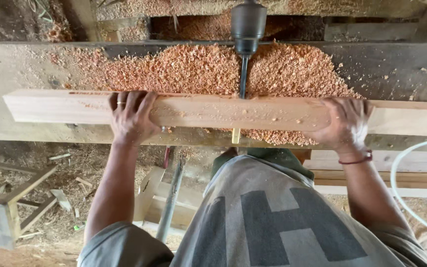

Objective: The person feeds a long wooden board under a bench-mounted hollow-chisel mortising machine, holding it with both hands and repositioning it along marked spots to cut a row of rectangular mortise holes. Wood chips pile up on the machine table as the chisel plunges repeatedly into the board.

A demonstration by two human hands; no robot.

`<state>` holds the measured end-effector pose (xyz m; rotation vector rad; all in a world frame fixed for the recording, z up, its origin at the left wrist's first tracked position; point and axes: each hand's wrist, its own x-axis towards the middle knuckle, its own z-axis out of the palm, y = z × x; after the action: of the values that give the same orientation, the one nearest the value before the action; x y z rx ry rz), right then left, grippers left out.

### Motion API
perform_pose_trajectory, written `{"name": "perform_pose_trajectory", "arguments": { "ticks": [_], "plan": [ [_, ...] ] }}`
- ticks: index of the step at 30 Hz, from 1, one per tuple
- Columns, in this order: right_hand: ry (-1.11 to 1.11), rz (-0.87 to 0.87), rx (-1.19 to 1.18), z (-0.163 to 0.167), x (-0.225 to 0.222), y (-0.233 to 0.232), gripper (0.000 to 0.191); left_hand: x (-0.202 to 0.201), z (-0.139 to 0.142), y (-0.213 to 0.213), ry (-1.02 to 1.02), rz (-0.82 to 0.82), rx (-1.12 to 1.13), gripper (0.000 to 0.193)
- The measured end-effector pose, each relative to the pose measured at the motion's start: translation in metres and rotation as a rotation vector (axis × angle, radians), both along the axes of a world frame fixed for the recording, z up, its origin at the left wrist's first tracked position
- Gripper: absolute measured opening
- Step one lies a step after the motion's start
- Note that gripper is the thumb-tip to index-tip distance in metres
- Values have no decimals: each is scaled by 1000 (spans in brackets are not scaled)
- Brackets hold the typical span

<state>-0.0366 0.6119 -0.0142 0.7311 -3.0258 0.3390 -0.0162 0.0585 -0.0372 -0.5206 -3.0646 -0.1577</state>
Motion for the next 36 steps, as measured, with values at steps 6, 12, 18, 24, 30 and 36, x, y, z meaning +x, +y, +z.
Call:
{"name": "perform_pose_trajectory", "arguments": {
  "ticks": [6, 12, 18, 24, 30, 36],
  "plan": [
    [-57, -68, 79, 15, -2, 27, 78, -13, 1, 38, -8, -15, 96, 56],
    [-197, -125, -217, 8, -7, 5, 82, -7, 5, 26, -14, -7, 85, 53],
    [16, -19, 29, -1, -2, -35, 85, -8, 7, -34, -15, 17, 71, 48],
    [38, -21, 9, 9, -6, -45, 78, -2, 1, -33, -11, 28, 22, 46],
    [10, -10, 22, 13, 14, -45, 77, 24, 19, -19, 2, 60, 56, 42],
    [-18, -11, -5, 16, 23, -51, 81, 35, 27, -17, 8, 73, 62, 39]
  ]
}}
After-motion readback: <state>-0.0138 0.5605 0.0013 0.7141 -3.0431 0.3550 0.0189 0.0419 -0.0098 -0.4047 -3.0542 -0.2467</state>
